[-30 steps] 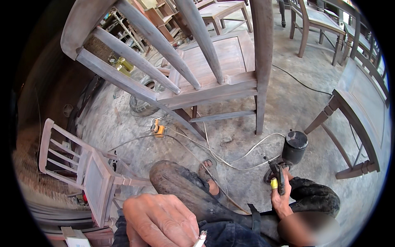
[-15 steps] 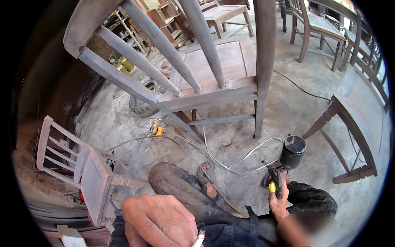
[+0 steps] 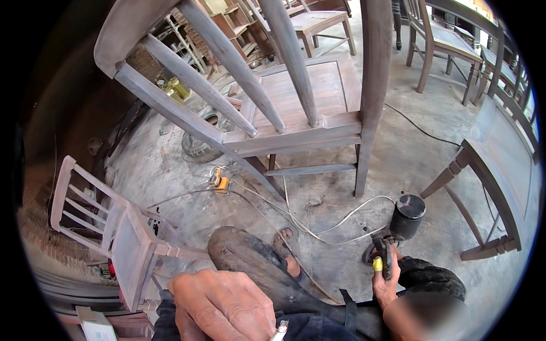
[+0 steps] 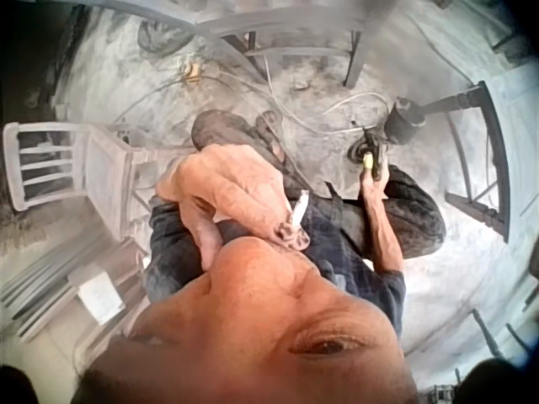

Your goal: The person uses a spray gun to apply a coat of paint to a wooden chair. They hold the chair with one hand and maneuver the spray gun with the other, covering the legs, seat, and backrest.

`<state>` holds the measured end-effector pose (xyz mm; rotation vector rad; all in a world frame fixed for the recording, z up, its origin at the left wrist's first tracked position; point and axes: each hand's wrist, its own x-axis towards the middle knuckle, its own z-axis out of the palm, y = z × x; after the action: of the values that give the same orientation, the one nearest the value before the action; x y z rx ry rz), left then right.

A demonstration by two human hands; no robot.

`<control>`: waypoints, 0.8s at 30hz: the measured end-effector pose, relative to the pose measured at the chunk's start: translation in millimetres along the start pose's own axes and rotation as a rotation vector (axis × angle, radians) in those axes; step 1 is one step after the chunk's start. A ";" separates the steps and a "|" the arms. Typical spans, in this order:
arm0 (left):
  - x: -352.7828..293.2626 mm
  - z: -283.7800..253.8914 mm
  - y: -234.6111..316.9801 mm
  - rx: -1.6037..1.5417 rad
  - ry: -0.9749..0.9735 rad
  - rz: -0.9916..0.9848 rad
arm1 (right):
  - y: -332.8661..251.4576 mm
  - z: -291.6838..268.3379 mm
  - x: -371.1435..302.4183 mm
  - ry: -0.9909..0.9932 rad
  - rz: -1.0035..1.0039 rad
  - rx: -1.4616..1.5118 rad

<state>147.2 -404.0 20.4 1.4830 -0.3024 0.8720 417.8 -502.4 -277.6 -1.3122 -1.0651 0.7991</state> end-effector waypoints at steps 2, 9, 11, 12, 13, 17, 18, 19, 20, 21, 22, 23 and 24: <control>-1.9 1.1 4.9 0.037 0.021 -0.014 | -2.8 3.5 1.1 -0.012 0.007 0.004; -1.6 -17.4 1.6 0.260 -0.090 -0.106 | -3.9 2.2 0.8 -0.004 0.004 -0.001; 4.0 -17.5 23.7 0.560 -0.088 -0.310 | -7.2 15.4 5.2 -0.033 -0.018 0.031; -2.3 -32.3 7.3 0.618 -0.112 -0.348 | -12.0 2.3 3.9 0.005 -0.015 -0.028; -3.7 -29.8 0.2 0.786 -0.027 -0.299 | -14.4 2.7 5.5 0.003 -0.002 -0.052; -12.0 -34.8 -17.1 1.192 0.020 -0.180 | -2.9 -3.4 -1.1 -0.002 0.025 -0.083; -12.3 -35.2 -16.7 1.188 0.013 -0.190 | 0.1 -1.9 -0.5 0.002 0.027 -0.078; -13.3 -35.3 -16.0 1.182 0.007 -0.199 | 1.1 -1.6 -0.7 0.001 0.031 -0.068; -14.2 -35.2 -15.3 1.177 0.002 -0.208 | 1.9 -1.7 -1.0 -0.001 0.034 -0.058; -14.0 -33.2 -13.4 1.069 0.021 -0.248 | 2.0 -2.0 -1.0 -0.004 0.038 -0.050; -12.1 -28.7 -9.8 0.961 0.040 -0.288 | 0.7 -2.1 -0.5 -0.004 0.029 -0.063; -10.0 -25.4 -7.2 0.854 0.059 -0.328 | -1.8 -2.4 0.7 -0.005 0.020 -0.077; -9.9 -23.7 -4.1 0.689 0.042 -0.324 | -4.0 -0.9 1.5 -0.014 0.012 -0.091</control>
<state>135.5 -384.4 8.0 2.0689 0.3020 0.7732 418.7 -501.8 -273.4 -1.3924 -1.1168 0.7774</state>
